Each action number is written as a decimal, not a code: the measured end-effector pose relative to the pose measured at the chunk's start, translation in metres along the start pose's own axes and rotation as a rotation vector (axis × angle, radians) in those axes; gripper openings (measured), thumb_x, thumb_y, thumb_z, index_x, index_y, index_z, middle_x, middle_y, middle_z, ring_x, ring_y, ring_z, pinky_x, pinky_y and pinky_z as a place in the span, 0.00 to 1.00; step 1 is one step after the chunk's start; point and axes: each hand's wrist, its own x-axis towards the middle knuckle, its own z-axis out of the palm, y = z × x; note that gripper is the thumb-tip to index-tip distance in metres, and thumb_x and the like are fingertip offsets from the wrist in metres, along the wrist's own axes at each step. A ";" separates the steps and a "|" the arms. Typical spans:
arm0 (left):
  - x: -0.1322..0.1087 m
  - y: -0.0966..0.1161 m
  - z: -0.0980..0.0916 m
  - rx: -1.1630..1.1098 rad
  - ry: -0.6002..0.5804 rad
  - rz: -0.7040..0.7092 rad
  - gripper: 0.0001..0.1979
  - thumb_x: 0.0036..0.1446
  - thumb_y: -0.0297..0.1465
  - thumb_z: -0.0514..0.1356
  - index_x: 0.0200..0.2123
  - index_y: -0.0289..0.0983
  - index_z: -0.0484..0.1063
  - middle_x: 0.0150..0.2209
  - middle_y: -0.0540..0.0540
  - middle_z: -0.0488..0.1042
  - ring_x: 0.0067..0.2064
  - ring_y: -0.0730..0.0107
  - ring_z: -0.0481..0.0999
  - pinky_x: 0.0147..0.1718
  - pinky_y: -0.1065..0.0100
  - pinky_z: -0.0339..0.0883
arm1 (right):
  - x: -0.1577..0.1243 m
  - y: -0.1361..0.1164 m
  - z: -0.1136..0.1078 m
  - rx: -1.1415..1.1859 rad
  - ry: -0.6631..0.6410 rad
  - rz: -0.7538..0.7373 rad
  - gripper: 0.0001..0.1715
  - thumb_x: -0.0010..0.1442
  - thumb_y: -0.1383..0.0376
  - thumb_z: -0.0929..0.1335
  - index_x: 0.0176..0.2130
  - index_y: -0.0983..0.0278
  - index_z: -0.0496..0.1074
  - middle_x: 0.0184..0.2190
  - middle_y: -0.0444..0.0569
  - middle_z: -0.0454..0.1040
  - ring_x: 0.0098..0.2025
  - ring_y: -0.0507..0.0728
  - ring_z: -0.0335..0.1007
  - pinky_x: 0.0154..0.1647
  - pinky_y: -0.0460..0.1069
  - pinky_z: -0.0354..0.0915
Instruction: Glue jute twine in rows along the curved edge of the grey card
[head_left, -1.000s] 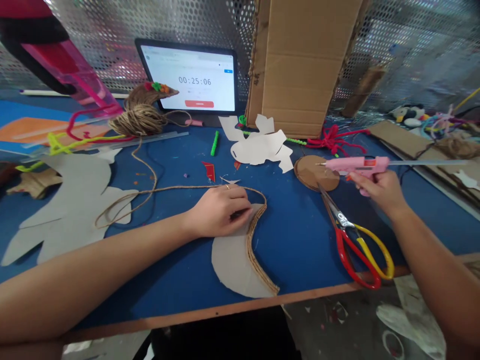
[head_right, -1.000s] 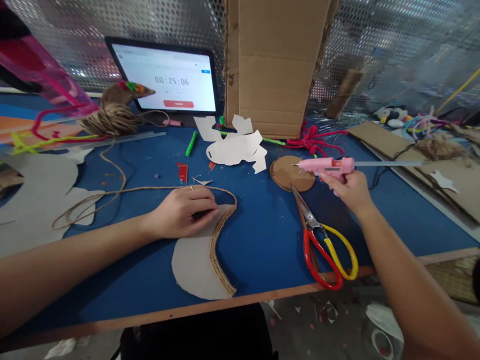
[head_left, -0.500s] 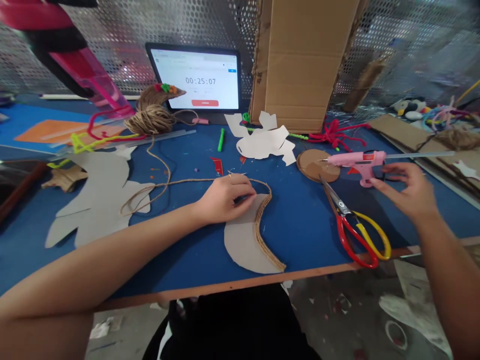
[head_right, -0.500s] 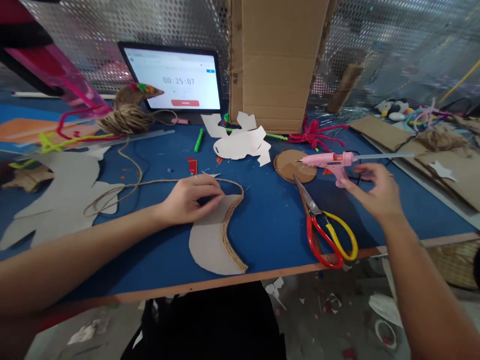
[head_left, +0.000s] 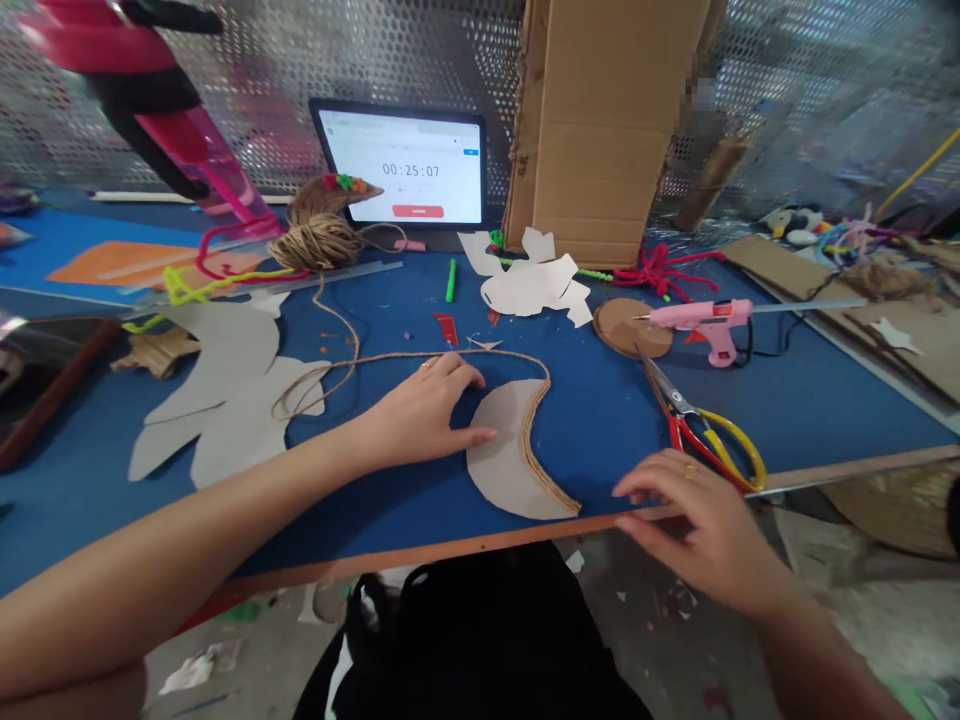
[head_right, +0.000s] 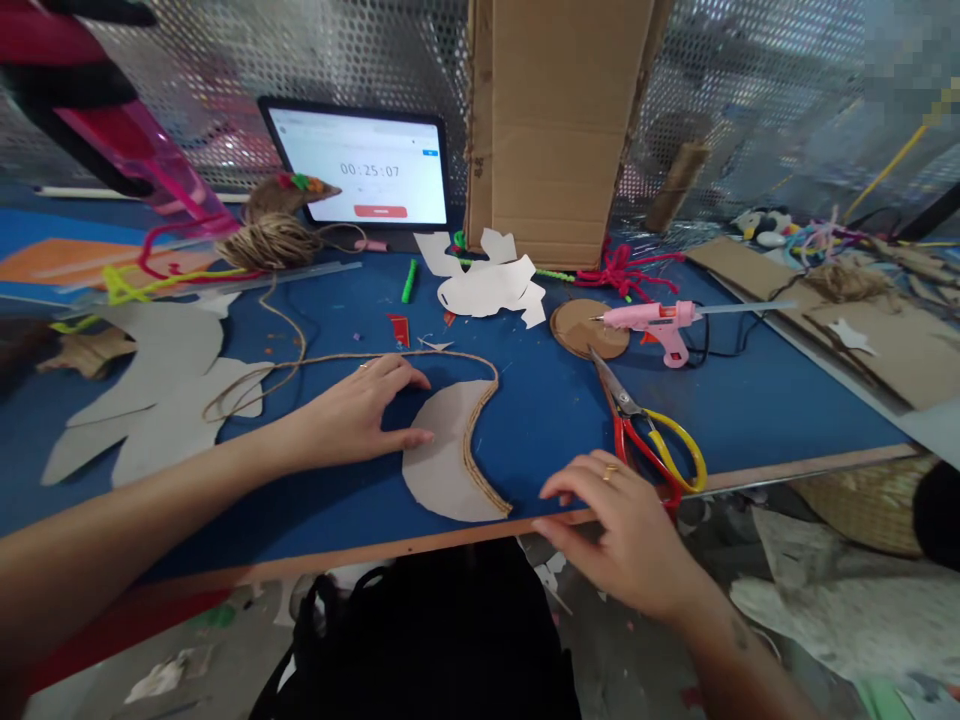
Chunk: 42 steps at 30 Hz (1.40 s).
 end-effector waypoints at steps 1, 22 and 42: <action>-0.001 0.000 0.002 -0.023 -0.007 -0.019 0.27 0.50 0.49 0.61 0.46 0.35 0.66 0.47 0.39 0.66 0.51 0.52 0.66 0.52 0.51 0.61 | 0.005 -0.006 0.009 -0.020 -0.035 -0.028 0.07 0.57 0.59 0.67 0.39 0.55 0.67 0.33 0.46 0.73 0.36 0.59 0.69 0.32 0.54 0.67; -0.014 0.012 -0.010 -0.792 0.054 -0.109 0.14 0.57 0.42 0.55 0.33 0.38 0.56 0.23 0.56 0.61 0.22 0.78 0.63 0.20 0.77 0.57 | 0.049 -0.014 0.041 0.468 0.028 0.197 0.15 0.60 0.55 0.64 0.40 0.63 0.71 0.29 0.46 0.70 0.29 0.51 0.63 0.30 0.48 0.59; -0.015 0.012 -0.007 -1.346 0.052 -0.425 0.19 0.40 0.34 0.72 0.35 0.34 0.72 0.26 0.51 0.75 0.23 0.75 0.73 0.22 0.75 0.67 | 0.141 -0.033 0.073 1.205 0.027 0.439 0.21 0.49 0.53 0.71 0.18 0.65 0.67 0.17 0.41 0.63 0.19 0.45 0.49 0.18 0.45 0.44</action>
